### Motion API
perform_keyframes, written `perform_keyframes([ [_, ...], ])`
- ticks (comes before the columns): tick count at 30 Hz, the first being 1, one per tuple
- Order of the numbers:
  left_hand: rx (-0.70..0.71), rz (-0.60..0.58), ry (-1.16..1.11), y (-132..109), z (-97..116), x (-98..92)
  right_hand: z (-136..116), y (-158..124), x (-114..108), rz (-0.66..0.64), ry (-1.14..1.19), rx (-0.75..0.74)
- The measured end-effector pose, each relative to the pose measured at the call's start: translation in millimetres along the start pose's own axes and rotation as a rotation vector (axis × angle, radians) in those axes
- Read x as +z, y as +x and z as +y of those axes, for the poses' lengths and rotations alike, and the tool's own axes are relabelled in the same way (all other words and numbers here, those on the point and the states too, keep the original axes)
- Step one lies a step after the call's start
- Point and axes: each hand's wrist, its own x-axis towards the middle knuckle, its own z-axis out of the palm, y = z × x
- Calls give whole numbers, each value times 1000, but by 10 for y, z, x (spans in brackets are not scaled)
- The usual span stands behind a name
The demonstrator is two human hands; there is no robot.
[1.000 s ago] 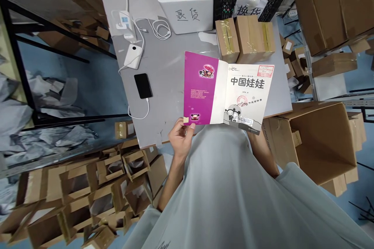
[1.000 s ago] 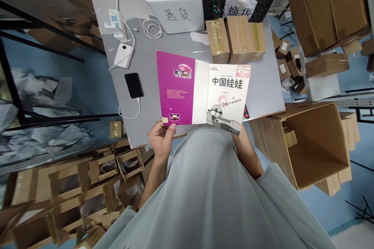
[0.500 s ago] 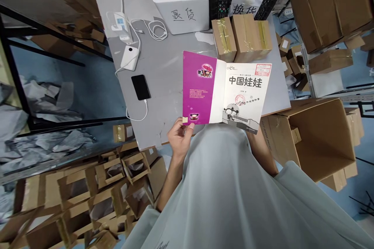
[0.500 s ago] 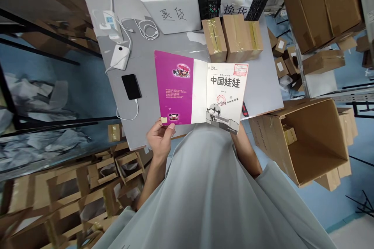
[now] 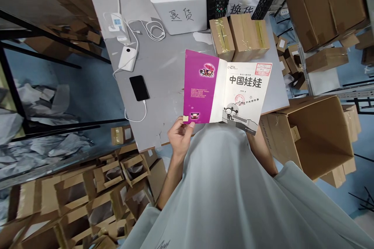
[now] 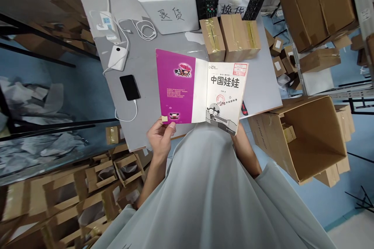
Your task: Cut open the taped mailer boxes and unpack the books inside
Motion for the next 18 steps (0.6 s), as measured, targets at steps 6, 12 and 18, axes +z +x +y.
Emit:
perform_keyframes([
  [6,-23,7,-1,-15,5,-9,-106,7,73,-49,-39,9],
  [12,-22,8,-14,-13,8,-18,-137,-61,82,-49,-50,57],
  [18,-34,9,9,-3,17,-41,-39,-55,83,-52,-46,103],
])
